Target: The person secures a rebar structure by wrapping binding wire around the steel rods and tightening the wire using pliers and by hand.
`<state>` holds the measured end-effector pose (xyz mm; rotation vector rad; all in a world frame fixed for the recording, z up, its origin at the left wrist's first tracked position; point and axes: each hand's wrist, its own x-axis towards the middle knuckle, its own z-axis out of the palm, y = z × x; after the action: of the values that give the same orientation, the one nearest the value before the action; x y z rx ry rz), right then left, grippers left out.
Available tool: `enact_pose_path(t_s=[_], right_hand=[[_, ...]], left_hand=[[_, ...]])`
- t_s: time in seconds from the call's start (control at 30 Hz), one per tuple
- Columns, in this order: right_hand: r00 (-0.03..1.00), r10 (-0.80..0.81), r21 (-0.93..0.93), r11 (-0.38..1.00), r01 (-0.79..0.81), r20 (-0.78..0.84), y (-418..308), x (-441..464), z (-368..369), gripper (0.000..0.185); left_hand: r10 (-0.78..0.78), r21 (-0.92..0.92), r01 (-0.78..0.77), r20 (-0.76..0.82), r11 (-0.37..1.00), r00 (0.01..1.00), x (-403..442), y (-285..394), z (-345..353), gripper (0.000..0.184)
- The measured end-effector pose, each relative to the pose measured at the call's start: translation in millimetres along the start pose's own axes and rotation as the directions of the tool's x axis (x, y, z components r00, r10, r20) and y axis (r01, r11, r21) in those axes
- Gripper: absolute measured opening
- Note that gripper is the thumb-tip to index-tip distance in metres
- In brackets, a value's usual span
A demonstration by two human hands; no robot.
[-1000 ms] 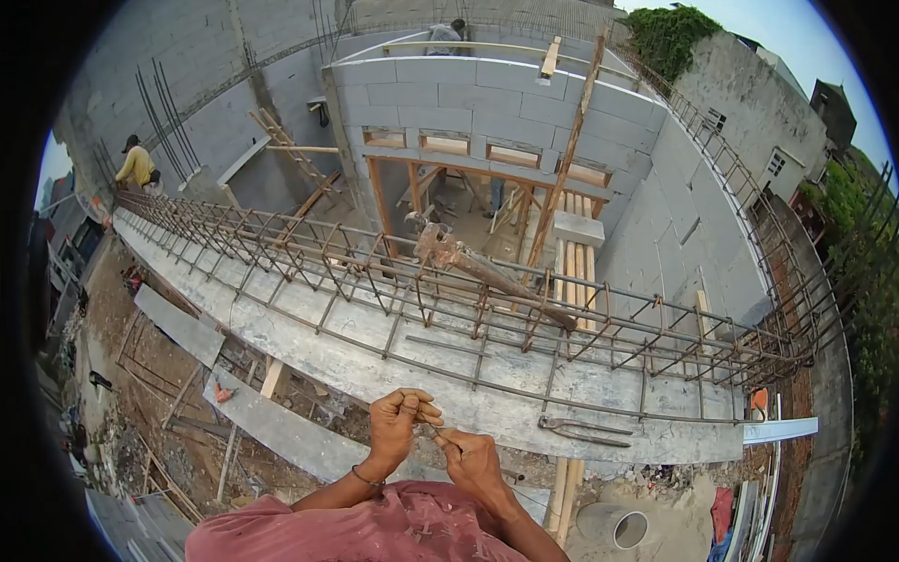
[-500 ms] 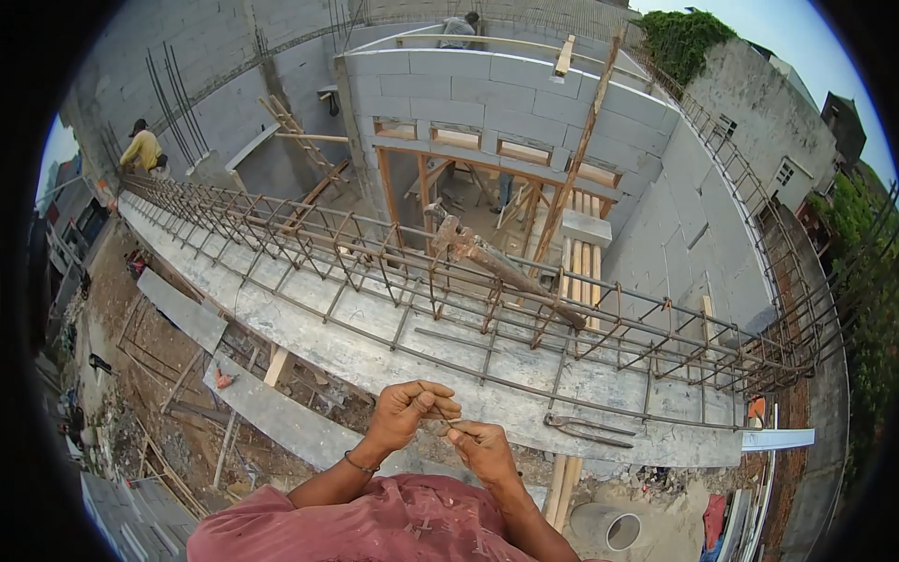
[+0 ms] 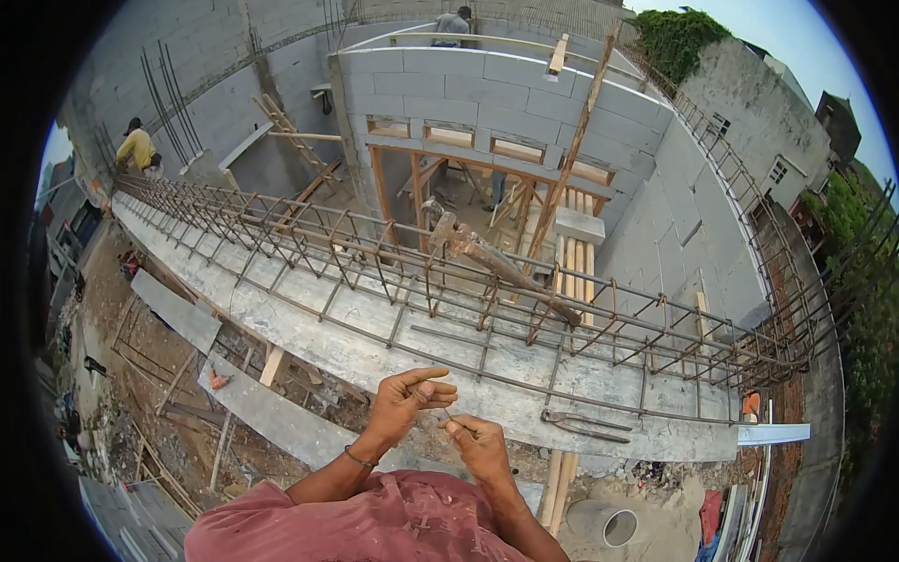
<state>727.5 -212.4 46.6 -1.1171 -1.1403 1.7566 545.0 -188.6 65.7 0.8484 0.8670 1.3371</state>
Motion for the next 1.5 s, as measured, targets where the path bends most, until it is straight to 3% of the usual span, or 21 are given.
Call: enact_pose_path(t_s=[0.13,0.23,0.3,0.37,0.43,0.5,0.6,0.77,0.83,0.87,0.93,1.0,1.07,1.13,1.2,1.27,1.33,1.4,1.47,1.5], right_hand=[[0.999,-0.019,0.056,0.998,0.022,-0.049,-4.6,1.4,-13.1,0.025],[1.0,-0.017,0.02,1.0,0.018,-0.02,-2.6,0.0,-12.2,0.026],[1.0,-0.02,-0.027,0.999,0.02,-0.001,-0.5,-2.8,-6.8,0.026],[0.998,-0.059,-0.128,0.99,0.057,-0.013,-1.7,-9.5,2.2,0.024],[0.999,-0.036,-0.097,0.995,0.033,-0.022,-6.2,-9.4,1.7,0.023],[1.0,-0.01,-0.059,0.998,0.008,-0.027,-5.9,-7.9,-0.6,0.022],[0.993,0.078,0.032,0.997,-0.076,-0.085,4.6,-3.1,-14.4,0.02],[0.983,-0.045,-0.131,0.991,0.022,-0.179,6.9,-6.2,-15.8,0.016],[0.982,-0.054,-0.156,0.987,0.025,-0.183,2.1,-9.9,-13.6,0.016],[0.981,-0.036,-0.15,0.989,0.007,-0.193,5.9,-10.7,-15.4,0.016],[0.973,-0.081,-0.32,0.947,0.008,-0.215,16.4,-8.5,-20.1,0.016],[0.959,-0.097,-0.318,0.948,0.008,-0.265,20.9,-6.6,-30.6,0.014],[0.866,-0.363,-0.581,0.807,0.108,-0.343,16.3,-5.4,-44.6,0.012],[0.847,-0.393,-0.664,0.745,0.064,-0.359,1.2,-6.9,-60.9,0.011],[0.82,-0.549,-0.923,0.379,0.071,-0.162,-7.6,-7.0,-77.3,0.014],[0.834,-0.524,-0.929,0.368,0.04,-0.171,-19.8,1.9,-85.2,0.014],[0.898,-0.436,-0.957,0.279,0.076,-0.056,-22.0,19.8,-95.9,0.012],[0.905,-0.422,-0.943,0.316,0.099,-0.046,-7.9,42.5,-103.3,0.01],[0.928,-0.371,-0.924,0.349,0.156,0.017,-2.8,56.4,-100.2,0.01],[0.933,-0.36,-0.905,0.399,0.144,-0.011,-3.6,57.2,-96.9,0.009]], left_hand=[[0.035,0.012,-0.035,0.014,0.999,0.999,1.9,-4.7,4.7,0.037],[0.085,0.161,-0.096,0.072,0.982,0.994,3.9,-1.5,3.6,0.034],[0.135,0.45,-0.183,0.136,0.874,0.981,5.0,2.1,1.2,0.029],[0.119,0.43,-0.147,0.092,0.891,0.989,6.2,-1.7,2.9,0.028],[0.098,0.412,-0.106,0.041,0.905,0.994,8.8,-7.5,2.4,0.027],[-0.036,0.192,0.039,-0.017,0.981,0.999,14.9,-12.0,1.3,0.027],[-0.042,0.148,0.04,0.007,0.988,0.999,14.1,-16.0,8.0,0.029],[-0.121,0.175,0.131,-0.067,0.976,0.99,8.4,-39.7,8.3,0.032],[-0.145,0.154,0.172,-0.172,0.973,0.974,9.9,-48.6,5.6,0.033],[-0.165,0.152,0.192,-0.173,0.97,0.971,8.8,-52.5,3.5,0.033],[-0.158,0.139,0.167,-0.078,0.976,0.984,8.5,-55.5,-4.9,0.035],[-0.163,0.207,0.168,-0.041,0.964,0.986,10.8,-54.8,-15.0,0.038],[-0.069,0.477,0.089,-0.059,0.874,0.996,12.5,-52.6,-21.2,0.035],[-0.005,0.558,0.032,-0.05,0.829,0.999,16.3,-49.1,-27.1,0.034],[0.057,0.635,-0.023,-0.034,0.772,0.998,20.9,-47.3,-28.6,0.032],[-0.002,0.802,-0.01,0.015,0.597,1.0,26.8,-45.5,-27.5,0.031],[0.031,0.838,-0.049,0.038,0.543,0.999,33.9,-54.5,-24.8,0.031],[0.066,0.87,-0.091,0.067,0.485,0.996,41.9,-70.5,-25.8,0.031],[0.278,0.894,-0.295,0.205,0.337,0.939,52.4,-79.7,-26.5,0.029],[0.28,0.892,-0.303,0.213,0.334,0.936,53.7,-78.9,-26.9,0.029]])
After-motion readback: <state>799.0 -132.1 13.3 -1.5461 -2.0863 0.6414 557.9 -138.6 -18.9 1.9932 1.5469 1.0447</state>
